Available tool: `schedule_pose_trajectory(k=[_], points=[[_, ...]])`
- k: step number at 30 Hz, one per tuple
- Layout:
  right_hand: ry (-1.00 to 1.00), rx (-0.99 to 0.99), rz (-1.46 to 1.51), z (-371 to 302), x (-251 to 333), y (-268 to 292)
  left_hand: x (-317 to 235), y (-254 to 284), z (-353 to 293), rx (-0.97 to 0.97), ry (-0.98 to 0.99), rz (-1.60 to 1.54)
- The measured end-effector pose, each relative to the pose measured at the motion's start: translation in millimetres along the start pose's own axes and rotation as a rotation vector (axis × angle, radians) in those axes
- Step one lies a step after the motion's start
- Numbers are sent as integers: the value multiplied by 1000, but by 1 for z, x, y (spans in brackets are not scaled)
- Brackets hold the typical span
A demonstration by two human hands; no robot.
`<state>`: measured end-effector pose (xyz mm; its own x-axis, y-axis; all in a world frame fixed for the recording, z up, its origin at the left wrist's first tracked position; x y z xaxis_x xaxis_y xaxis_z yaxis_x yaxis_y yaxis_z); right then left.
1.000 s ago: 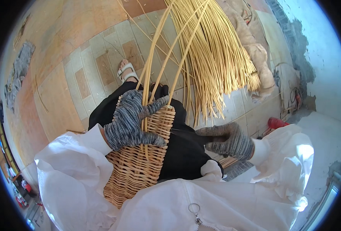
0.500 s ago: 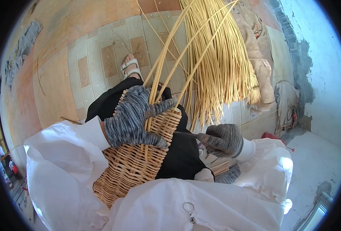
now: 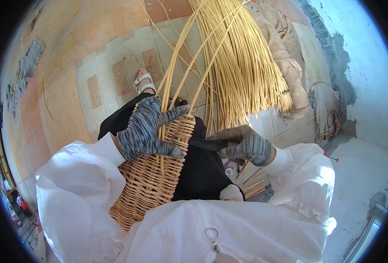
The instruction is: The person weaves a rectangular basket by hand, interlacing thin bamboo strips through a pre-formed frame. They use a small hammer to tap the strips into place and trim excess length with a knife. The basket grows in height as more rows are added.
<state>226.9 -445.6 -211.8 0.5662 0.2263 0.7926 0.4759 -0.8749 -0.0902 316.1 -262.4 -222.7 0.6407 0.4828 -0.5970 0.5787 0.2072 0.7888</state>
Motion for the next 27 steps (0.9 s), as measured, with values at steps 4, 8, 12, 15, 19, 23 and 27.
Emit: schedule_pose_trajectory(k=[4,8,12,15,19,23,27], points=[[-245,213,-71,5,-1,-1,2,2,-5,-83,0,0],[421,-206,-762,10,11,5,-2,10,-6,-71,101,-210],[409,-342,-1332,-9,39,-5,14,-5,1,-268,-19,-154],[464,-355,-1452,0,46,-17,36,2,-17,-319,214,-386],[301,-753,-1516,-35,62,-28,18,24,-25,-635,36,-596],[776,-996,-984,-49,83,-12,-80,37,-45,-410,-35,-1260],[341,-353,-43,-8,107,-14,-101,27,-51,-341,63,-1016]])
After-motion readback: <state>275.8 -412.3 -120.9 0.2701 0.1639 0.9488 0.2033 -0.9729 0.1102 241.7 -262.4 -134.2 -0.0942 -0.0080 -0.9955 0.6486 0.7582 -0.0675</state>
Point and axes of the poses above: each hand's wrist, its own z-axis towards the middle knuckle, its own y-axis out of the back of the hand, x = y × z, the point moved 7 cm from there along z, towards the middle knuckle, and after that the axes turned 1 degree about -x, right-handed, at the moved point
